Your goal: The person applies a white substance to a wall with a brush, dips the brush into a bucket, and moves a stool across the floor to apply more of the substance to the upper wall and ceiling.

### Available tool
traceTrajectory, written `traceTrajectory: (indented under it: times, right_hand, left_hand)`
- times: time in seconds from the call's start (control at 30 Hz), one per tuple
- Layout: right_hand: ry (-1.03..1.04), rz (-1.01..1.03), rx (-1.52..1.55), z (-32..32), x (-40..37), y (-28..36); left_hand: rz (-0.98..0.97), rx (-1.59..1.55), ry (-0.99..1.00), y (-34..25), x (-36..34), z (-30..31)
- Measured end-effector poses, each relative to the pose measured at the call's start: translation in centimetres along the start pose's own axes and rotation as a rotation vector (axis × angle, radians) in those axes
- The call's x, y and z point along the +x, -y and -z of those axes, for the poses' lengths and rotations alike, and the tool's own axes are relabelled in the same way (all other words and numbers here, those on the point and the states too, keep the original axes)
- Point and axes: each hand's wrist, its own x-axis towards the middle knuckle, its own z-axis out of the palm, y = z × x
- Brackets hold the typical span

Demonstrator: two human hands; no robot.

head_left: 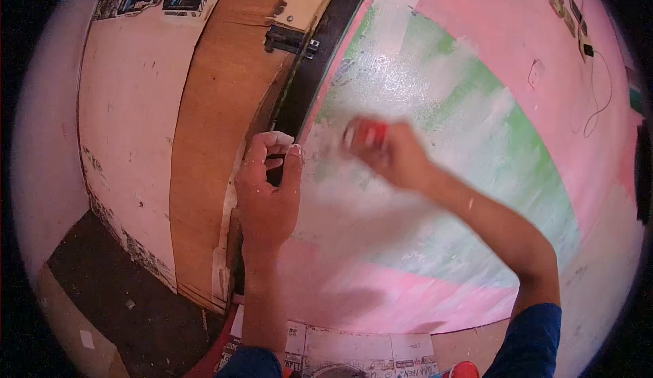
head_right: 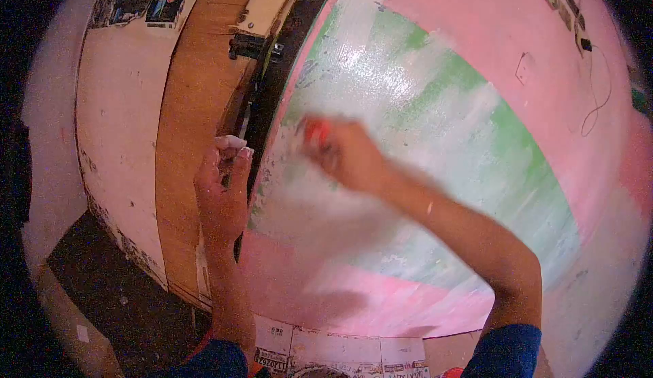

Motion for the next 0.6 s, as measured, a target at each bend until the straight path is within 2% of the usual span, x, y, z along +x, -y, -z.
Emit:
traceTrajectory:
  times: [0.03, 0.07, 0.1, 0.13, 0.17, 0.2, 0.23, 0.3, 0.37, 0.4, 0.43, 0.5, 0.57, 0.6]
  right_hand:
    - [-0.203, -0.059, -0.154, 1.2, 1.4, -1.9]
    - [-0.313, -0.135, 0.038, 3.6, 3.8, -2.2]
    - [-0.470, -0.040, -0.107, 6.0, 5.6, -1.8]
    - [-0.523, 0.044, -0.396, 8.5, 7.0, -2.7]
    - [-0.639, 0.211, -0.438, 10.2, 8.2, -2.6]
    - [-0.718, 0.164, -0.364, 11.4, 9.0, -0.8]
    - [-0.784, 0.425, -0.263, 12.2, 10.2, -0.9]
    - [-0.734, 0.230, -0.586, 12.0, 10.1, -2.9]
    - [-0.383, 0.420, -0.775, 7.5, 8.1, -3.9]
    - [-0.140, 0.337, -0.759, 3.7, 6.0, -3.1]
    - [-0.110, 0.441, -0.652, 0.1, 3.7, -2.4]
    - [0.149, 0.498, -0.634, -4.5, -0.9, 1.6]
    - [0.159, 0.337, -0.162, -7.8, -4.1, 3.5]
    - [0.158, 0.342, -0.163, -7.4, -3.6, 3.2]
  left_hand:
    - [-0.020, 0.000, 0.000, 0.0, 0.0, 0.0]
    - [-0.018, 0.003, -0.001, -0.2, 0.0, 0.0]
    - [-0.025, 0.029, -0.013, -0.4, 0.0, 0.0]
    - [-0.030, 0.053, -0.025, -0.4, -0.1, 0.0]
    - [-0.028, 0.054, -0.027, -0.3, -0.1, -0.1]
    - [-0.031, 0.043, -0.022, -0.1, -0.1, -0.1]
    - [-0.035, 0.032, -0.016, 0.0, -0.1, -0.2]
    - [-0.032, 0.069, -0.001, -0.1, -0.2, -0.4]
    - [-0.032, 0.106, 0.014, -0.1, -0.2, -0.3]
    - [-0.038, 0.088, 0.014, -0.1, -0.1, -0.2]
    - [-0.044, 0.069, 0.012, -0.1, 0.0, 0.0]
    - [-0.044, 0.029, -0.015, 0.1, 0.2, 0.5]
    - [-0.052, -0.007, -0.038, -0.1, 0.4, 1.0]
    - [-0.069, -0.007, -0.079, -0.5, 0.4, 1.3]
